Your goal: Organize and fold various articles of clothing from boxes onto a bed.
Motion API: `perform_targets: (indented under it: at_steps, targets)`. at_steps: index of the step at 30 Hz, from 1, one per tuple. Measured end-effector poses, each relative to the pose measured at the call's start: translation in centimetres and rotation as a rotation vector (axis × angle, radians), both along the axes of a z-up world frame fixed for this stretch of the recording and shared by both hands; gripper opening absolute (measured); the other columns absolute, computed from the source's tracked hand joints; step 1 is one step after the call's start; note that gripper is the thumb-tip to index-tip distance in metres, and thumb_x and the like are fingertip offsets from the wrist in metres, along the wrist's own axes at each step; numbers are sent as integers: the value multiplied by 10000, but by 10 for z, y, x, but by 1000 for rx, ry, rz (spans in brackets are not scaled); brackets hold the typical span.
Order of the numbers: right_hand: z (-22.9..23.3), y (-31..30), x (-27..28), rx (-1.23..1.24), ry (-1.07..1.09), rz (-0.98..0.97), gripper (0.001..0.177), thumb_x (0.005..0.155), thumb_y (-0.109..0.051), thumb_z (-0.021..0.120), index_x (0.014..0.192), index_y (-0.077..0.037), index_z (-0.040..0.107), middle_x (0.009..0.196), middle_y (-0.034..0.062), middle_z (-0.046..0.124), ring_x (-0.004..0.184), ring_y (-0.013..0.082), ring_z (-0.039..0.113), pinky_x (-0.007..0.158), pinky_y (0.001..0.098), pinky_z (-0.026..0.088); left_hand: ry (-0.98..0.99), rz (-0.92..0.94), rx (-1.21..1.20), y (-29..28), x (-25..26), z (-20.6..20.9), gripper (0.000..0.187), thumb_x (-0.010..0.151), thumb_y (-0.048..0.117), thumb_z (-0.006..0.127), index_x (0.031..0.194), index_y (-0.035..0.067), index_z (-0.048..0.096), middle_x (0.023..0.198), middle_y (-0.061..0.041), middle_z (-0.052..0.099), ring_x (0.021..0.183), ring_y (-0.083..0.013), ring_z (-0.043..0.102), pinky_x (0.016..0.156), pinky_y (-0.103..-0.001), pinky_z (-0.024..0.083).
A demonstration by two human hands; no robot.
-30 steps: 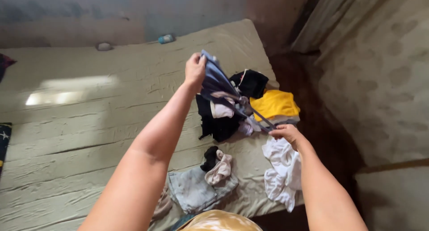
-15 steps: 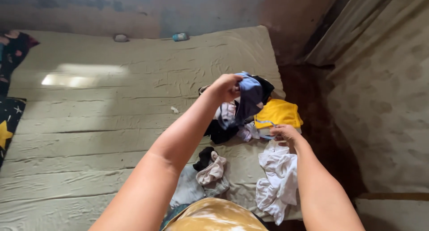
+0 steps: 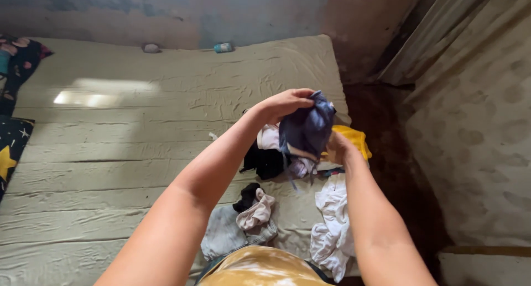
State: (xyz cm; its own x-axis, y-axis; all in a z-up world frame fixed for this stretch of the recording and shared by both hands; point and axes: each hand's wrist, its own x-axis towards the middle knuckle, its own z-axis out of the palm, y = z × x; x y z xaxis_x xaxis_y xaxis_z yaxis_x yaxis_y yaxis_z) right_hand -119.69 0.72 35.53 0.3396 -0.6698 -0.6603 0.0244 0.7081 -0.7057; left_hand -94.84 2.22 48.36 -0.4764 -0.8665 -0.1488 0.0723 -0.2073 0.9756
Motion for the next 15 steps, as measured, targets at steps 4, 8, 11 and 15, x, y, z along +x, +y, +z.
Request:
perform_targets:
  at_steps: [4, 8, 11, 15]
  targets:
    - [-46, -29, -37, 151, -1131, 262, 379, 1052, -228, 410, 1216, -21, 682, 1025, 116, 724, 898, 310, 655, 820, 455, 514, 55, -39, -73, 3, 22, -52, 392, 883, 86, 658, 1274, 99, 676, 1071, -13, 710, 941, -110, 666, 787, -273, 552]
    - [80, 34, 15, -115, -491, 56, 323, 877, -294, 538, 1058, -100, 722, 1016, 69, 765, 978, 237, 673, 928, 418, 501, -46, 66, -1, 32, 26, -75, 272, 933, 134, 729, 1191, 74, 669, 999, 30, 662, 862, -63, 608, 670, -253, 475]
    - [71, 30, 18, -203, -430, 121, 233, 891, -192, 609, 1088, -121, 711, 1038, 45, 750, 982, 223, 671, 914, 410, 496, 35, 152, 30, 38, 21, -97, 211, 963, 191, 722, 1137, 72, 715, 953, 40, 695, 819, -52, 622, 663, -241, 475]
    - [58, 30, 27, -310, -72, 130, 268, 842, -100, 752, 1108, -123, 737, 1019, 4, 754, 967, 171, 693, 876, 377, 549, 166, 314, -74, 32, 18, -120, 202, 968, 197, 704, 1062, 30, 768, 944, 18, 752, 828, -56, 664, 735, -232, 531]
